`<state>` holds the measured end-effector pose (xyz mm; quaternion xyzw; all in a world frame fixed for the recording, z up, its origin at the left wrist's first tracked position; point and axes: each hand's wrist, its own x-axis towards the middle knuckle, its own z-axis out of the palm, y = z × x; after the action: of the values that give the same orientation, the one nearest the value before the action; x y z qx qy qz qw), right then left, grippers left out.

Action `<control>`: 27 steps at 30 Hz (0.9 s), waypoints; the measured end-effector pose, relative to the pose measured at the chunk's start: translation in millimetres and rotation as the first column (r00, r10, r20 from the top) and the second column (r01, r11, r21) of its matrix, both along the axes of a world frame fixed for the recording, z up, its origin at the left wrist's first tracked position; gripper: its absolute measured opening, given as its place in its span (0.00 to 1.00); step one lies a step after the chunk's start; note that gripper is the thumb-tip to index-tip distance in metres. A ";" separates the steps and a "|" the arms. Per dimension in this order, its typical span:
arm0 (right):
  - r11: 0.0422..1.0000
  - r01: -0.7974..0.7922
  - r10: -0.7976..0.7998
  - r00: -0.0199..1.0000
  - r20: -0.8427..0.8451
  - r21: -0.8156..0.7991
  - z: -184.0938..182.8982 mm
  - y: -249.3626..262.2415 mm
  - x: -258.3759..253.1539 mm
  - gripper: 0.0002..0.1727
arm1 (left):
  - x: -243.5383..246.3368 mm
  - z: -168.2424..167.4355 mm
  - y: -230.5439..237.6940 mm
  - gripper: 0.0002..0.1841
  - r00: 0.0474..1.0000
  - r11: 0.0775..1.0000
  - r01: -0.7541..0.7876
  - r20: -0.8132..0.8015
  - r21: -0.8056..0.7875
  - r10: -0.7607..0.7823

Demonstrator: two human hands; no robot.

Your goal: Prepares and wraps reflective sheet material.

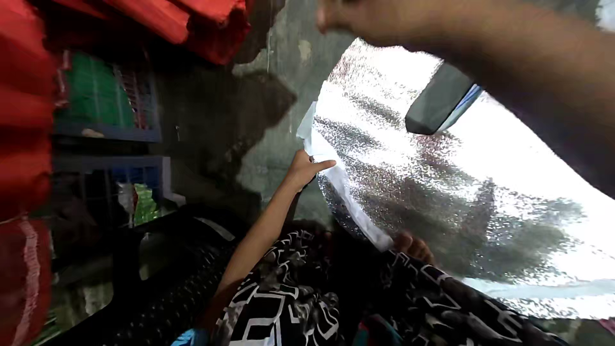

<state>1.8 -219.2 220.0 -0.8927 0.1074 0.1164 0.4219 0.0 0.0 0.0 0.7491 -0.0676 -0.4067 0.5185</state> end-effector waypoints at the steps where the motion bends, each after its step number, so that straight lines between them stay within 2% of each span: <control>1: 0.981 -0.182 0.186 0.979 0.079 -0.066 -51.8 -22.0 8.8 0.15 | 1.5 -1.0 0.9 0.25 1.000 1.000 0.003 -0.005 0.002 -0.003; 2: 0.951 -0.297 0.304 0.950 0.072 -0.088 -87.7 -33.9 10.2 0.15 | 2.8 0.0 0.6 0.26 1.000 1.000 0.008 -0.020 0.013 -0.008; 4: 0.917 -0.392 0.387 0.919 -0.077 -0.075 -132.4 -33.2 -10.1 0.15 | 4.3 4.1 -1.8 0.27 0.999 0.998 0.028 -0.048 0.050 -0.026; 6: 0.936 -0.352 0.344 0.916 -0.206 -0.003 -162.2 -17.0 -39.6 0.17 | 3.7 8.5 -2.3 0.27 0.998 0.996 0.049 -0.052 0.068 -0.046; 8: 0.968 -0.248 0.251 0.946 -0.204 0.039 -186.4 2.2 -68.5 0.18 | 2.7 7.7 -1.2 0.27 0.998 0.997 0.055 -0.027 0.051 -0.054; 10: 0.979 -0.203 0.203 0.979 -0.003 -0.025 -205.6 19.5 -89.3 0.18 | 3.0 5.8 0.4 0.26 0.998 0.998 0.062 -0.008 0.030 -0.062; 12: 0.977 -0.178 0.204 0.942 0.268 -0.121 -228.3 28.8 -98.8 0.14 | 3.0 5.9 0.3 0.26 0.997 0.995 0.082 0.008 0.058 -0.083; 13: 0.976 -0.179 0.211 0.915 0.343 -0.123 -236.0 31.3 -100.3 0.10 | 3.3 6.1 -0.3 0.25 0.996 0.993 0.091 0.015 0.080 -0.092; 14: 0.977 -0.190 0.212 0.906 0.368 -0.094 -238.8 32.7 -100.8 0.07 | 3.8 5.8 -0.9 0.25 0.995 0.992 0.093 0.023 0.090 -0.095; 15: 0.981 -0.193 0.184 0.931 0.315 -0.002 -233.2 32.8 -100.7 0.07 | 4.5 6.0 -1.6 0.24 0.995 0.992 0.091 0.023 0.091 -0.093; 16: 0.975 -0.167 0.143 0.976 0.166 0.145 -219.5 30.7 -98.9 0.10 | 4.5 6.2 -1.5 0.25 0.995 0.992 0.092 0.022 0.089 -0.094; 17: 0.946 -0.094 0.116 0.992 -0.054 0.310 -204.4 25.5 -93.6 0.12 | 4.0 5.7 -0.9 0.26 0.995 0.992 0.091 0.023 0.090 -0.093; 18: 0.912 -0.028 0.125 0.969 -0.213 0.410 -193.8 19.1 -86.7 0.13 | 3.5 5.3 -0.6 0.26 0.995 0.991 0.091 0.026 0.097 -0.093; 19: 0.905 -0.042 0.182 0.938 -0.296 0.423 -185.2 12.0 -78.6 0.13 | 3.3 5.2 -0.7 0.26 0.995 0.990 0.096 0.023 0.103 -0.099; 20: 0.918 -0.132 0.260 0.913 -0.314 0.374 -178.6 6.7 -71.3 0.14 | 3.2 5.0 -1.0 0.26 0.994 0.988 0.101 0.017 0.116 -0.104; 22: 0.924 -0.362 0.383 0.876 -0.292 0.125 -161.0 6.3 -57.9 0.16 | 3.8 4.0 -2.0 0.27 0.992 0.983 0.121 0.006 0.140 -0.123; 23: 0.904 -0.428 0.407 0.868 -0.284 -0.011 -151.3 11.3 -51.2 0.15 | 4.1 3.3 -2.6 0.27 0.991 0.981 0.130 0.013 0.147 -0.133; 25: 0.844 -0.493 0.447 0.864 -0.232 -0.209 -137.2 23.7 -37.8 0.12 | 3.4 1.0 -2.1 0.26 0.990 0.981 0.133 0.036 0.138 -0.140; 27: 0.796 -0.528 0.494 0.849 -0.186 -0.297 -130.9 26.0 -20.2 0.12 | 3.2 1.5 -2.3 0.26 0.991 0.984 0.124 0.034 0.130 -0.130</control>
<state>-18.4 -193.2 89.0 -0.9400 -0.0989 0.2499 0.2100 3.2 -2.3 1.5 0.7834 -0.1000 -0.4266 0.4408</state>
